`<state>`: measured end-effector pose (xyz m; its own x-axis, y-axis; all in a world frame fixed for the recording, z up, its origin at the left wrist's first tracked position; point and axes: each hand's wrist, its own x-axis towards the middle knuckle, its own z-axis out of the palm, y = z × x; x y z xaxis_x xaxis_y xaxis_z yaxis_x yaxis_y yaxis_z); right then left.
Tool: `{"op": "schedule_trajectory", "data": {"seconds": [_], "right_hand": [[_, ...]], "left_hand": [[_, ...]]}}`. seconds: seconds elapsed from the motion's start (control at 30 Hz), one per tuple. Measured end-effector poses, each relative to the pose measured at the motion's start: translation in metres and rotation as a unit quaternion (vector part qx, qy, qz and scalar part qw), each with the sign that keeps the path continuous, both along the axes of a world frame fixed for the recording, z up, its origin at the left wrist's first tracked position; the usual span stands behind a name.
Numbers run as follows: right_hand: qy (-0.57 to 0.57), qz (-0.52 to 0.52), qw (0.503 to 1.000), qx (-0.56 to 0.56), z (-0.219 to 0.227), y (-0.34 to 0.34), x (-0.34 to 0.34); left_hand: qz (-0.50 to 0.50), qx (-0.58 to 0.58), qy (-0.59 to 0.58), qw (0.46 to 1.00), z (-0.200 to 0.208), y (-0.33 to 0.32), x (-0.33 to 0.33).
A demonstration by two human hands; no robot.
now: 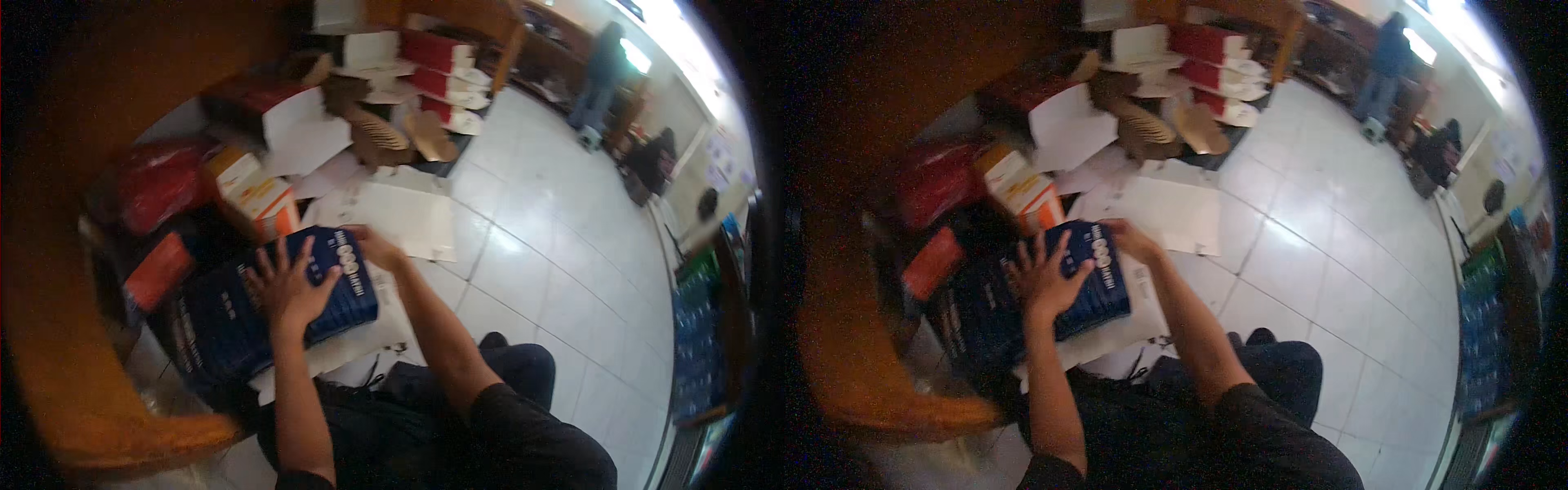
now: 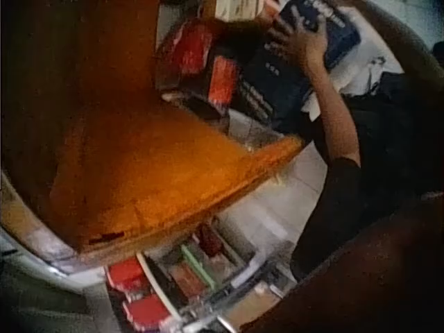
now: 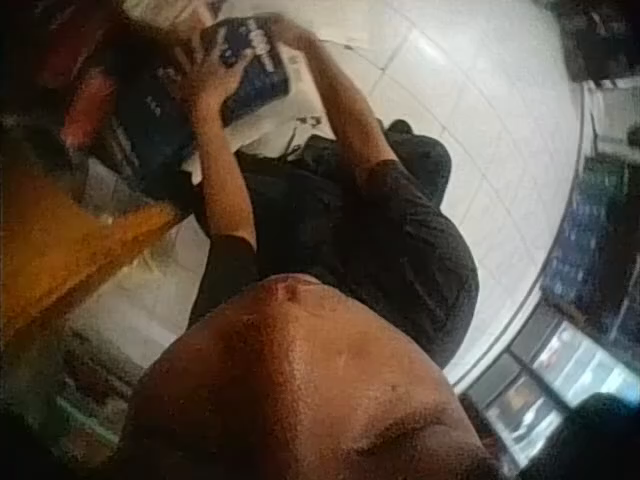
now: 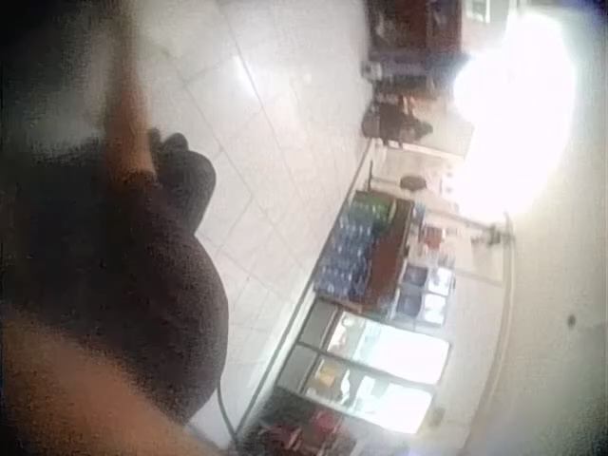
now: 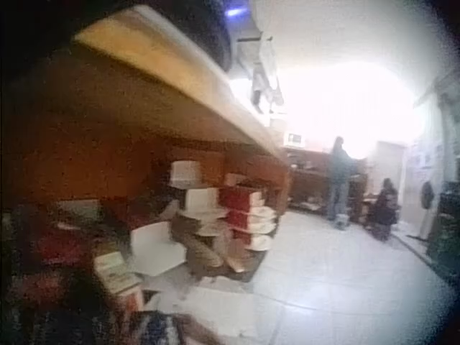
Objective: The person is assembling cardboard food containers or boxes from flat sheets.
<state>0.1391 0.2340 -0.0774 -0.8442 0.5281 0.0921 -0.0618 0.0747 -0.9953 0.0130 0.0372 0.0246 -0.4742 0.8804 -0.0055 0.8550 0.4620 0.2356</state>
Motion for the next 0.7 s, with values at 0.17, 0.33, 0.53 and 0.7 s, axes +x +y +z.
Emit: {"op": "schedule_trajectory", "data": {"seconds": [0.17,0.33,0.53,0.7], "right_hand": [[-0.016,0.043,0.997,-0.066,0.008,0.003,-0.001],[-0.014,0.011,0.998,-0.060,0.005,0.003,0.001],[-0.050,0.011,0.994,-0.097,0.008,0.003,0.001],[-0.053,-0.033,0.980,0.189,0.024,0.000,-0.013]], "left_hand": [[-0.006,0.003,-0.001,1.000,-0.009,0.001,-0.004],[0.000,0.025,-0.019,0.999,-0.012,0.000,-0.005],[-0.012,0.029,-0.011,0.999,-0.011,-0.002,-0.006],[-0.011,0.030,0.006,0.999,-0.014,0.001,-0.005]]}}
